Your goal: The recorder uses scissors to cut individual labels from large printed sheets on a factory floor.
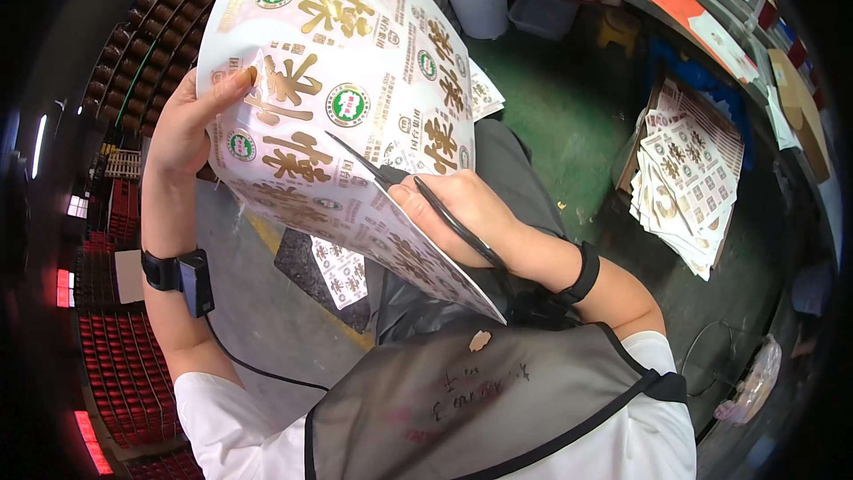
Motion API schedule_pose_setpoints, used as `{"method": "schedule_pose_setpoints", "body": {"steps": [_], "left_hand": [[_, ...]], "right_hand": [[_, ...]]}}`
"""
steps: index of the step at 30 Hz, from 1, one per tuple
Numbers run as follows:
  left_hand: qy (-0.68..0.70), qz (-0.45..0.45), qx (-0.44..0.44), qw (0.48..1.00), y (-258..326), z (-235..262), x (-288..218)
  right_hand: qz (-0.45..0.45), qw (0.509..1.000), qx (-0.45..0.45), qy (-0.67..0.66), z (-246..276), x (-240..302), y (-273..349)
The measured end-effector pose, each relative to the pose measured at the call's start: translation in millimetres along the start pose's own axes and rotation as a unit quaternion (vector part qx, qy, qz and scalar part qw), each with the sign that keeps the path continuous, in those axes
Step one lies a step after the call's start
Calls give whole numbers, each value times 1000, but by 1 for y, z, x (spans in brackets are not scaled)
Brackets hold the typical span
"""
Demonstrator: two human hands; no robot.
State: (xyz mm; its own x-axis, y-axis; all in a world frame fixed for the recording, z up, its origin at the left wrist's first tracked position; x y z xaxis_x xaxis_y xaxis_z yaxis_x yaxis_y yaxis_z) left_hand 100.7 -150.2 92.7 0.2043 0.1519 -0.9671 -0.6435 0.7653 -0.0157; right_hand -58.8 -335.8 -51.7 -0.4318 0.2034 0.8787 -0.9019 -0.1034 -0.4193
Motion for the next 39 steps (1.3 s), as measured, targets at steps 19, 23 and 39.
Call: {"method": "schedule_pose_setpoints", "body": {"steps": [19,23,39], "left_hand": [[17,4,89,996,-6,-19,-17],[-20,12,47,999,-6,-14,-18],[-15,21,73,997,-4,-6,-9]], "right_hand": [[-87,967,231,-67,17,23,-7],[-45,980,163,-104,9,30,-8],[-136,970,176,-94,15,29,-10]]}}
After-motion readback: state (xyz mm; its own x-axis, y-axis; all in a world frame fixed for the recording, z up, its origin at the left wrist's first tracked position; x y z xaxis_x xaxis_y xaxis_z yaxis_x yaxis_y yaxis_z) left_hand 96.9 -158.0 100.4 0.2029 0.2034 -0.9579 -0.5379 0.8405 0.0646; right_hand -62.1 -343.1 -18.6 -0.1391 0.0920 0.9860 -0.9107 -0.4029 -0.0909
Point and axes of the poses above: each hand's wrist, its own y-axis away from the middle knuckle, its own z-axis out of the back of the hand, x = y × z, the point moved 3 cm from there along -y, towards the middle knuckle, and after that the axes turned 4 degrees about x, right-handed, at the moved point
